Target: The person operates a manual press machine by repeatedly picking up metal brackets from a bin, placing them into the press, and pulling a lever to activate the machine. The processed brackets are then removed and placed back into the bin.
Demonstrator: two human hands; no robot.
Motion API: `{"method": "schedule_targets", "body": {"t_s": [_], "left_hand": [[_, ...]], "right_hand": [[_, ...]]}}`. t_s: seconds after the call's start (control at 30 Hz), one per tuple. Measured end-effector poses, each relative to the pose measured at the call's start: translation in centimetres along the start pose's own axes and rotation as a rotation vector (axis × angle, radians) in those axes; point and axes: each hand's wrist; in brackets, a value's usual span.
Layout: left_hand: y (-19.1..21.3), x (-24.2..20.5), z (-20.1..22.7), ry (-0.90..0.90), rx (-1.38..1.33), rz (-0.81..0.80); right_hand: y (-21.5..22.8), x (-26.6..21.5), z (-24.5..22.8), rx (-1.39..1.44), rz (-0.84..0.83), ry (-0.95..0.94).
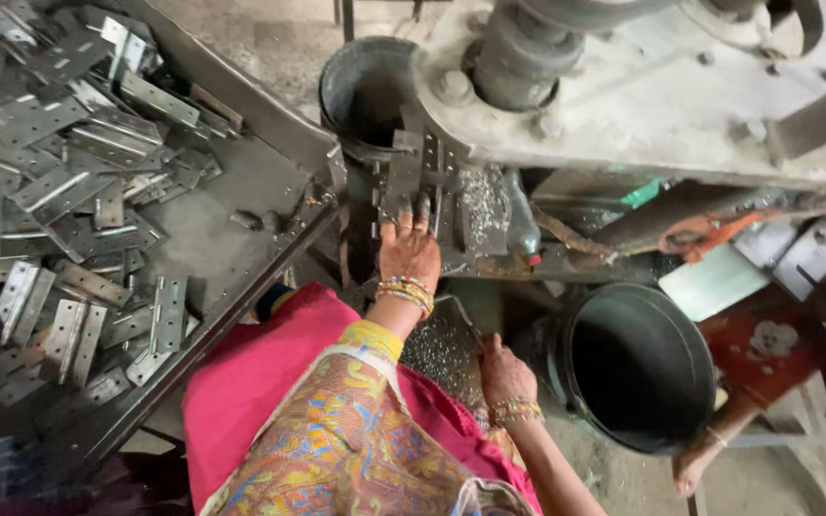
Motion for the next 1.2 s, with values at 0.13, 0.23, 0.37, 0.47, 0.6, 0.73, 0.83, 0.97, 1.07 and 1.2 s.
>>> {"method": "schedule_targets", "body": {"t_s": [0.13, 0.23, 0.37, 0.47, 0.6, 0.73, 0.83, 0.97, 1.07, 1.2], "left_hand": [[-2.0, 1.7, 0.1, 0.036, 0.069, 0.153], [-2.7, 3.0, 0.9, 0.059, 0.003, 0.118], [-1.8, 1.7, 0.0, 0.022, -0.022, 0.059], [-0.6, 3.9, -0.8, 0.006, 0.121, 0.098], [0.4, 5.2, -0.4, 0.024, 0.028, -0.198], [-1.0, 2.3, -0.8, 0.063, -0.068, 0.021], [-0.6, 2.6, -0.5, 0.047, -0.017, -0.004], [0.2, 2.5, -0.3, 0.029, 0.040, -0.031], [0.8, 3.1, -0.1, 0.030, 0.022, -0.006], [1.7, 3.0, -0.4, 0.044, 0.006, -0.118]], "right_hand": [[-0.9, 1.5, 0.5, 0.012, 0.036, 0.033], [-5.7, 2.6, 1.5, 0.138, -0.052, -0.006], [-5.1, 2.6, 1.3, 0.154, -0.073, 0.026], [0.0, 2.3, 0.7, 0.034, 0.001, 0.036], [0.4, 0.6, -1.1, -0.034, -0.022, -0.069], [-0.6, -0.3, -1.0, 0.078, -0.007, 0.014], [1.3, 1.0, -0.5, 0.051, -0.008, 0.049], [-0.1, 1.3, -0.3, 0.060, -0.068, -0.007], [-2.9, 3.4, 0.3, 0.153, -0.087, -0.014], [-3.2, 3.2, 0.3, 0.146, -0.121, -0.006]]}}
Point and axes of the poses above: each hand's wrist, its own x-axis towards the middle knuckle, its own y-axis out of the back of the hand, z = x × y, and after that the axes turned 9 degrees about -y, right-handed
